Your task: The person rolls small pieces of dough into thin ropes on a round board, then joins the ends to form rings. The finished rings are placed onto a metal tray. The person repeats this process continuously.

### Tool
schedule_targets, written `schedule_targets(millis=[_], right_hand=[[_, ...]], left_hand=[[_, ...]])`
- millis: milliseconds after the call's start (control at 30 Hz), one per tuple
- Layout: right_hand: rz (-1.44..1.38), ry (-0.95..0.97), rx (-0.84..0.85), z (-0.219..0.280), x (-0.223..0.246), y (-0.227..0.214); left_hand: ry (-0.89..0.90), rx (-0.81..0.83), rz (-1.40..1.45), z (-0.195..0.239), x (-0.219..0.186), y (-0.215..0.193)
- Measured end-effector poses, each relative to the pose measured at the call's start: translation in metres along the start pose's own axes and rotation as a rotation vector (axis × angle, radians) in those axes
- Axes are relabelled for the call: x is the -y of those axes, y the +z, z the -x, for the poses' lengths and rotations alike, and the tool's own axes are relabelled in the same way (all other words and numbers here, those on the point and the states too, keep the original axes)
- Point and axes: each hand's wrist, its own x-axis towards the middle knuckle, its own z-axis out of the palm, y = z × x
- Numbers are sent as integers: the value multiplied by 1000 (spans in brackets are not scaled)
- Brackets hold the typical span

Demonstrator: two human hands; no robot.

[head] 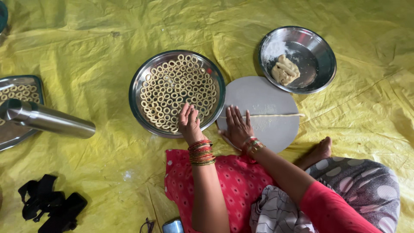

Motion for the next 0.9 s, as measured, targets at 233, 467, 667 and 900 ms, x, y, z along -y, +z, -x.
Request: schedule_targets(millis=[233, 467, 667, 900], right_hand=[[-19, -136, -98, 36, 1, 2], [189, -173, -39, 71, -113, -14], [32, 366, -66, 59, -274, -56], [-264, 394, 30, 57, -329, -11]], left_hand=[[191, 143, 21, -24, 30, -6], [281, 237, -829, 1, 36, 7], [278, 406, -1433, 15, 36, 19], [416, 378, -1667, 18, 69, 25]])
